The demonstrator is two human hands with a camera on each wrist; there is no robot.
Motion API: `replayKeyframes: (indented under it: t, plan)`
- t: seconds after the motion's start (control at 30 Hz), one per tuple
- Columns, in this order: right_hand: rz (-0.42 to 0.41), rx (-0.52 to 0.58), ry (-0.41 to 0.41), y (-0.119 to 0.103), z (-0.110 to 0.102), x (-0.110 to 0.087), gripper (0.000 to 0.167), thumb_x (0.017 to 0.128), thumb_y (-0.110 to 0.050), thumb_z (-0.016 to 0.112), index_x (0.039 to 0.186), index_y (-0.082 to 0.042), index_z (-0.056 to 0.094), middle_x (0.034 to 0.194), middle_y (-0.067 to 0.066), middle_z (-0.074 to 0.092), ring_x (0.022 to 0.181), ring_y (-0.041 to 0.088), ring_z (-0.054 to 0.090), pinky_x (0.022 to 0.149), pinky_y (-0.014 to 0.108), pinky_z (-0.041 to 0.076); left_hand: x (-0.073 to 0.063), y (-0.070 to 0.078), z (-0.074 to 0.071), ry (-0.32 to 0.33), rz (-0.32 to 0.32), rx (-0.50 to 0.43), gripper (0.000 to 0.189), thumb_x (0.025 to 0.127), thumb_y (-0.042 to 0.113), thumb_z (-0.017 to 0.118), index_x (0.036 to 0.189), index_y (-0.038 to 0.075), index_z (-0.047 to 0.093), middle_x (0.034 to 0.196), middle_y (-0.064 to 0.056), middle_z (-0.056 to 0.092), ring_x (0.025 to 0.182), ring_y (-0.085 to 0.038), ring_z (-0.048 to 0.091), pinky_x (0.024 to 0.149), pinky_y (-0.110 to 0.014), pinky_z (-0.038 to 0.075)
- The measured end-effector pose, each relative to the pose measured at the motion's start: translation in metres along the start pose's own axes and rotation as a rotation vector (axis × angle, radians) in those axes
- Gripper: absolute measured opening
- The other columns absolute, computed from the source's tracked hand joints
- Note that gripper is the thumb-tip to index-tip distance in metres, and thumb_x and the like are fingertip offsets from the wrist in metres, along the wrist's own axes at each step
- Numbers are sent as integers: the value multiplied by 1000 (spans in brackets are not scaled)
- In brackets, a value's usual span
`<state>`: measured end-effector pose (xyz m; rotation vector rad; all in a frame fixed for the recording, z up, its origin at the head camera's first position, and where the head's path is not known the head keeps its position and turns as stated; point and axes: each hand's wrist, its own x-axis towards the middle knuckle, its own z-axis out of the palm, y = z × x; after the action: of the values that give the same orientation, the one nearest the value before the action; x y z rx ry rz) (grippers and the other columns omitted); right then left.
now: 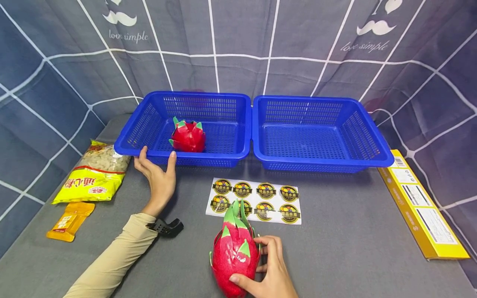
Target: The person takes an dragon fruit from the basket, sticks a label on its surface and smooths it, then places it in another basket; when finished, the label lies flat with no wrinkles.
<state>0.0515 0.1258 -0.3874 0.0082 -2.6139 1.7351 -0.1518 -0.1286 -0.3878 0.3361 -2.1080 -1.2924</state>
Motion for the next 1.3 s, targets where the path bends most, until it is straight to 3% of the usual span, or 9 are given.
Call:
replayKeyframes:
  t: [0.2,0.3,0.47,0.53,0.63,0.7,0.8,0.97,1.3]
  plan:
    - [44,11,-39,-1,-1,1,60,67,-17,74,118,-16,42,113,-1,38,83,4,51,56,21,50,-3,2,-2,-6,-22,-39,80,81,47,60,141,18,16,145,-17,3,139,-27,4,114,-41,12]
    - [-53,1,-42,2,-3,1,55,72,-14,67,121,-13,42,114,2,39,85,1,49,56,20,49,-8,4,-1,-6,2,-71,78,82,42,61,141,16,17,143,-17,8,138,-26,9,114,-40,14]
    - [-197,-46,20,7,-6,5,46,80,-10,57,124,-7,44,114,2,40,89,-2,49,58,21,48,-21,11,3,-41,102,-199,53,85,26,61,125,3,34,124,-18,33,114,-29,42,96,-39,35]
    - [-202,-64,54,7,-8,8,39,85,-8,52,123,-6,45,114,1,41,91,-1,49,60,22,49,-26,12,4,-156,185,-218,37,86,19,60,113,0,45,112,-17,47,99,-28,51,86,-39,40]
    - [-185,-76,94,6,-10,10,32,90,-4,43,122,-5,47,113,2,43,92,-1,50,62,22,50,-31,13,5,-445,337,-160,21,86,15,60,103,3,58,98,-10,61,93,-22,57,85,-39,44]
    - [-183,-85,111,6,-11,11,31,92,-1,39,121,-4,48,112,3,44,92,0,50,65,23,50,-34,13,5,-649,425,-86,21,84,17,62,103,8,62,101,-6,64,99,-18,57,90,-38,43]
    - [-184,-95,125,6,-12,11,30,92,-1,39,120,-4,49,109,4,46,91,1,51,65,23,50,-37,11,5,-845,478,38,32,82,26,65,111,14,62,118,-6,59,114,-20,50,100,-42,37]
    - [-191,-106,152,5,-14,15,29,93,-1,39,118,-7,52,105,3,48,90,2,51,66,23,50,-38,7,5,-982,464,164,42,80,31,66,120,20,58,134,-12,47,126,-30,40,106,-53,26]
    - [-176,-220,179,-3,-32,38,30,92,-9,49,121,-10,54,118,1,54,94,-4,52,80,11,40,-37,4,5,-1056,471,285,47,80,32,65,125,19,56,142,-12,38,134,-32,30,111,-50,19]
